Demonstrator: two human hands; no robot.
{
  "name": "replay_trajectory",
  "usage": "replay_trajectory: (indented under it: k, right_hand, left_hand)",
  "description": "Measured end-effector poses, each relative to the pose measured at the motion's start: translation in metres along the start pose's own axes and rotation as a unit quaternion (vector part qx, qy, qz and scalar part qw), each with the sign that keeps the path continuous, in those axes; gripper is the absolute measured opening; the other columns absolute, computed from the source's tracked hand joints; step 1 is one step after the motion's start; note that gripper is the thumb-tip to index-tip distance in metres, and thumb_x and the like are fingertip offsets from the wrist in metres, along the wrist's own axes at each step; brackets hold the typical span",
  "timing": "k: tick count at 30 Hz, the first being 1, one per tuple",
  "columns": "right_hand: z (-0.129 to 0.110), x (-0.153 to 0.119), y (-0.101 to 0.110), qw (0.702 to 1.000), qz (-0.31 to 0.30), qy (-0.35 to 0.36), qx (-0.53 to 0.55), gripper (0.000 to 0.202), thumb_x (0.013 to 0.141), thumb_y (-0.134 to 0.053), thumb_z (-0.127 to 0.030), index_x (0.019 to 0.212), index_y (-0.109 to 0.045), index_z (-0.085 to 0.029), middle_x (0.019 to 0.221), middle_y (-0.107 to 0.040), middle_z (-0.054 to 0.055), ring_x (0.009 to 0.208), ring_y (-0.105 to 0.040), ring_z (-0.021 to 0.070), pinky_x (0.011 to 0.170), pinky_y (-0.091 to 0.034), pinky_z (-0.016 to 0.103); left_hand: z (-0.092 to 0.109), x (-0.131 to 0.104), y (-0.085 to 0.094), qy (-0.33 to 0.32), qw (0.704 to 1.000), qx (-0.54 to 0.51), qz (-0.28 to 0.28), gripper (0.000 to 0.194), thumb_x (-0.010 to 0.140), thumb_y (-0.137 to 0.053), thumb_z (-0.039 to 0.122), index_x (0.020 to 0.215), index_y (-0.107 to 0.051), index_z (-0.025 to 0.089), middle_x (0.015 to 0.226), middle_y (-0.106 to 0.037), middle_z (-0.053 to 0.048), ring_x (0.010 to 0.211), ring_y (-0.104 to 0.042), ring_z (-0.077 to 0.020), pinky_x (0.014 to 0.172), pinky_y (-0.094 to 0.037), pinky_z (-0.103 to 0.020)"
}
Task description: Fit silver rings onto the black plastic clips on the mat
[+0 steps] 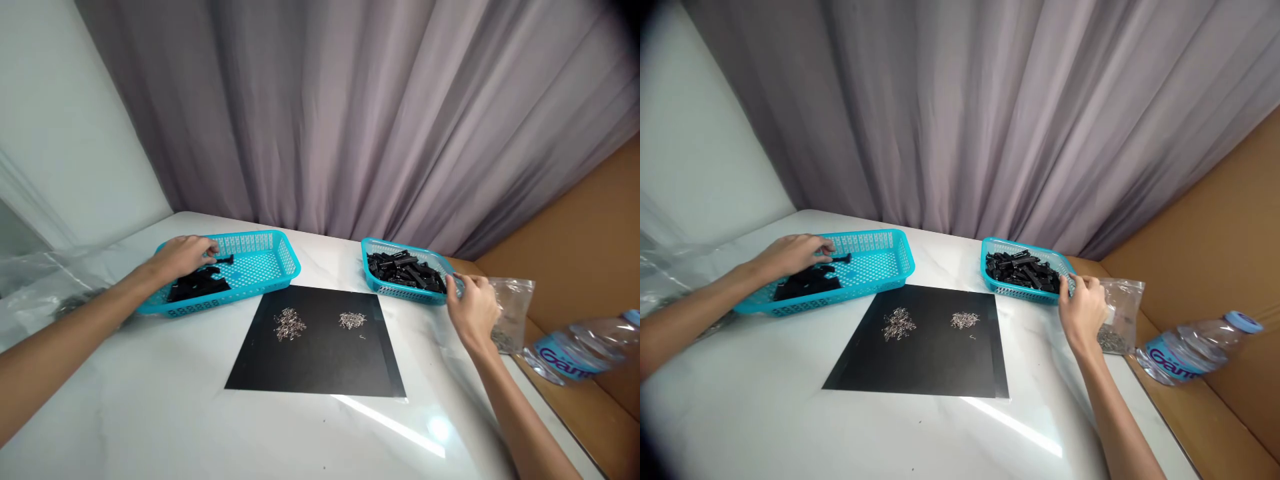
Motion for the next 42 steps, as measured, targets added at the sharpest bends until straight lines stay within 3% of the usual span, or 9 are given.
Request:
replay_trajectory:
  k: [5, 9, 13, 19, 22, 25, 32, 37, 42]
  right_hand:
    - [-0.077, -0.045, 0.02, 0.978, -0.071, 0.143, 0.132, 0.032, 0.102, -0.046, -0.039, 0.1, -0.072, -0.021, 0.104, -0.067, 0.009, 0.093, -0.066, 0.0212, 0.078, -0.055, 0.032]
    - [-0.152, -0.109, 0.031, 0.851, -0.263, 0.33, 0.312, 0.03, 0.104, -0.047, -0.026, 0.126, -0.066, -0.022, 0.116, -0.063, 0.012, 0.097, -0.066, 0.0212, 0.083, -0.059, 0.036]
    - [-0.187, -0.143, 0.037, 0.811, -0.312, 0.418, 0.264, 0.041, 0.104, -0.051, -0.033, 0.143, -0.056, -0.021, 0.127, -0.057, 0.016, 0.108, -0.064, 0.0261, 0.084, -0.061, 0.041]
    - [-0.192, -0.15, 0.04, 0.813, -0.28, 0.459, 0.226, 0.037, 0.104, -0.051, -0.033, 0.133, -0.065, -0.015, 0.125, -0.063, 0.017, 0.099, -0.062, 0.0276, 0.081, -0.06, 0.044]
    - [-0.186, -0.153, 0.04, 0.816, -0.274, 0.44, 0.257, 0.028, 0.103, -0.053, -0.025, 0.122, -0.071, -0.017, 0.116, -0.067, 0.014, 0.092, -0.061, 0.0246, 0.076, -0.059, 0.04]
    - [-0.18, -0.153, 0.04, 0.814, -0.291, 0.417, 0.281, 0.026, 0.103, -0.052, -0.021, 0.118, -0.074, -0.018, 0.112, -0.07, 0.011, 0.09, -0.06, 0.023, 0.076, -0.058, 0.037]
    - [-0.171, -0.151, 0.046, 0.798, -0.313, 0.443, 0.265, 0.028, 0.104, -0.054, -0.029, 0.126, -0.067, -0.02, 0.129, -0.067, 0.012, 0.097, -0.059, 0.0256, 0.082, -0.057, 0.043]
    - [-0.164, -0.143, 0.037, 0.817, -0.307, 0.341, 0.348, 0.026, 0.105, -0.043, -0.013, 0.101, -0.067, -0.02, 0.099, -0.073, 0.007, 0.084, -0.064, 0.02, 0.077, -0.054, 0.036]
    - [-0.153, -0.127, 0.042, 0.807, -0.32, 0.219, 0.445, 0.023, 0.102, -0.05, -0.017, 0.108, -0.071, -0.022, 0.098, -0.067, 0.007, 0.084, -0.064, 0.0184, 0.066, -0.051, 0.03]
  left_hand:
    - [0.004, -0.004, 0.002, -0.007, 1.0, 0.001, 0.002, 0.029, 0.098, -0.065, 0.03, 0.122, -0.063, 0.014, 0.115, -0.069, -0.007, 0.1, -0.068, -0.022, 0.089, -0.057, -0.042]
    - [0.01, -0.009, 0.01, -0.026, 0.999, -0.009, 0.04, 0.021, 0.092, -0.066, 0.016, 0.112, -0.068, 0.01, 0.095, -0.072, 0.001, 0.088, -0.061, -0.0155, 0.085, -0.046, -0.026]
    - [0.029, -0.022, 0.025, -0.042, 0.994, -0.027, 0.094, 0.025, 0.097, -0.061, 0.02, 0.118, -0.069, 0.009, 0.105, -0.067, -0.003, 0.091, -0.058, -0.0169, 0.084, -0.043, -0.024]
    - [0.108, -0.069, 0.035, -0.098, 0.977, -0.114, 0.15, 0.036, 0.108, -0.042, 0.034, 0.136, -0.06, 0.024, 0.125, -0.059, -0.005, 0.105, -0.062, -0.0203, 0.096, -0.046, -0.033]
    - [0.148, -0.093, 0.026, -0.148, 0.937, -0.263, 0.174, 0.026, 0.104, -0.05, 0.036, 0.121, -0.066, 0.025, 0.12, -0.059, -0.004, 0.108, -0.064, -0.0214, 0.097, -0.049, -0.035]
    - [0.173, -0.105, 0.008, -0.174, 0.914, -0.34, 0.135, 0.019, 0.101, -0.056, 0.035, 0.117, -0.063, 0.026, 0.123, -0.06, -0.003, 0.108, -0.064, -0.0201, 0.1, -0.049, -0.036]
    - [0.188, -0.116, -0.026, -0.115, 0.846, -0.521, 0.016, 0.026, 0.092, -0.07, 0.037, 0.107, -0.052, 0.025, 0.092, -0.072, 0.002, 0.09, -0.072, -0.0194, 0.082, -0.054, -0.033]
    - [0.199, -0.125, -0.031, -0.11, 0.794, -0.593, -0.071, 0.059, 0.091, -0.069, 0.033, 0.143, -0.041, 0.032, 0.087, -0.066, 0.005, 0.079, -0.074, -0.0172, 0.084, -0.055, -0.034]
    - [0.212, -0.13, -0.041, -0.107, 0.749, -0.635, -0.154, 0.051, 0.091, -0.068, 0.036, 0.14, -0.053, 0.031, 0.084, -0.056, 0.004, 0.073, -0.073, -0.0154, 0.075, -0.059, -0.032]
Point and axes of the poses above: each hand's wrist, its own x-axis towards the middle knuckle, its own y-axis out of the back of the hand, z = x × y, the point moved 2 cm from there along x, towards the middle knuckle
